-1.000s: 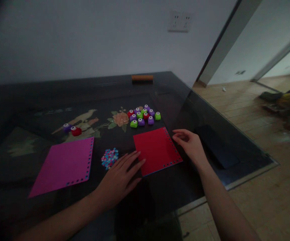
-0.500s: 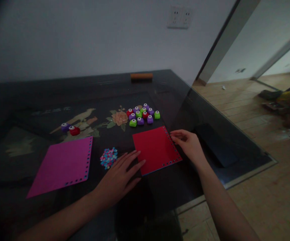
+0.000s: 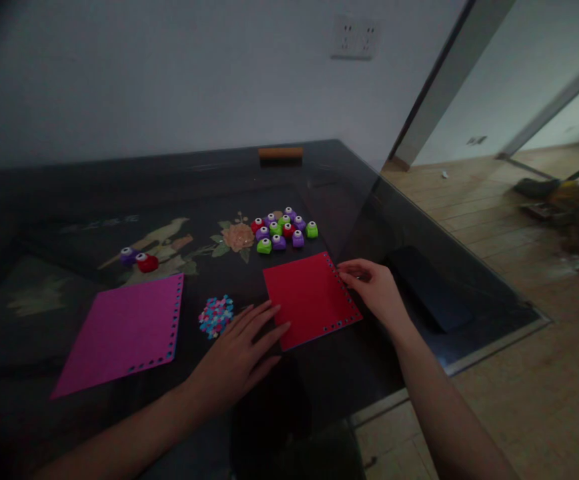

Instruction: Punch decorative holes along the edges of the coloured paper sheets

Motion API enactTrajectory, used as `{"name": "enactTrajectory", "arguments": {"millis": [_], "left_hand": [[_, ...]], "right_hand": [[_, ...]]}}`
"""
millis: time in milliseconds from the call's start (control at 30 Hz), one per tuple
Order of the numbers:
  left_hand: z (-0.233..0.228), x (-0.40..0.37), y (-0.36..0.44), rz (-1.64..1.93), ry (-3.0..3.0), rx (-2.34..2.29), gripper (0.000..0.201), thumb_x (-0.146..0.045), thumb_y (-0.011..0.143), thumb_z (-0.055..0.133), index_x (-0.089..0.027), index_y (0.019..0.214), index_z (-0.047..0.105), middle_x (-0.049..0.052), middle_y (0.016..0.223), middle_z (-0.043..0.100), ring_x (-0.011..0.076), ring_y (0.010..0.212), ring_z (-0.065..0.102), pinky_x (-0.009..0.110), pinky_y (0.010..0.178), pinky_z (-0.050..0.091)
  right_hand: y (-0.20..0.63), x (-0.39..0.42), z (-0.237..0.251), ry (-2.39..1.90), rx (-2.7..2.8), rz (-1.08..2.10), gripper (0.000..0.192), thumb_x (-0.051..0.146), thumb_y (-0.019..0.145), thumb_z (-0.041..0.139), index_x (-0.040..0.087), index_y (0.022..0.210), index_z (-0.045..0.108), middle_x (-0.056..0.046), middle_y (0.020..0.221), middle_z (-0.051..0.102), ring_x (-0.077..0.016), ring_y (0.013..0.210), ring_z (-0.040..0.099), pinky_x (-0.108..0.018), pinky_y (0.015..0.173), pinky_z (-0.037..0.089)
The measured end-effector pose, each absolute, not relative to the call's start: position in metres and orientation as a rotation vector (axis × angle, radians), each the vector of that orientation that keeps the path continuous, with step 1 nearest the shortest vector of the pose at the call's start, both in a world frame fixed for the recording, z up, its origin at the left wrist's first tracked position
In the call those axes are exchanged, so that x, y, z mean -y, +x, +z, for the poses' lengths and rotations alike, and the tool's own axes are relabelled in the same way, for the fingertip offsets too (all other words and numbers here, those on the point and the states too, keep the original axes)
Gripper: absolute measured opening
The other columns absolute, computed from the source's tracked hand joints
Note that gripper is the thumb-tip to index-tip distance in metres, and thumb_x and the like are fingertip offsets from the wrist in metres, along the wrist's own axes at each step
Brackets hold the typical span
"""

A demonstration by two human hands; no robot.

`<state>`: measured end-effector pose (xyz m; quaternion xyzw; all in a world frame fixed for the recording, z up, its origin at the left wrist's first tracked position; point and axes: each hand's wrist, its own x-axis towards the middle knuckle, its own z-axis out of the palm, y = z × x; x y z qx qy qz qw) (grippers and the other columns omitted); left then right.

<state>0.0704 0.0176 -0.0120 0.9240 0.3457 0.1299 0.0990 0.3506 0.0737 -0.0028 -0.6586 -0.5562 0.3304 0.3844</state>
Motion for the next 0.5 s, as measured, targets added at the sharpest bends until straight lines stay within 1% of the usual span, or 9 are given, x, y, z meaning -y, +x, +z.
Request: {"name": "enactTrajectory", "arguments": {"millis": [233, 500], "left_hand": [[-0.0121, -0.0167, 0.0701, 0.404, 2.735, -1.025, 0.042, -0.029, 0.087, 0.052, -0.024, 0.128, 0.046, 0.012, 0.138, 0.044, 0.0263, 0.131, 0.036, 0.05, 0.104, 0.036], [-0.012, -0.0176, 0.0696, 0.395, 2.714, -1.021, 0.043, -0.029, 0.087, 0.053, -0.024, 0.129, 0.045, 0.012, 0.139, 0.042, 0.026, 0.132, 0.035, 0.05, 0.105, 0.035]], "right_hand": [[0.3502, -0.0727, -0.002, -1.689, 1.419, 0.829, 0.026, 0.034, 0.067, 0.067, 0.018, 0.087, 0.069, -0.008, 0.084, 0.071, -0.0216, 0.076, 0.065, -0.036, 0.071, 0.051], [0.3509, -0.0729, -0.0023, -1.698, 1.446, 0.814, 0.028, 0.035, 0.067, 0.067, 0.017, 0.088, 0.069, -0.008, 0.085, 0.07, -0.0219, 0.077, 0.065, -0.036, 0.072, 0.051]]}}
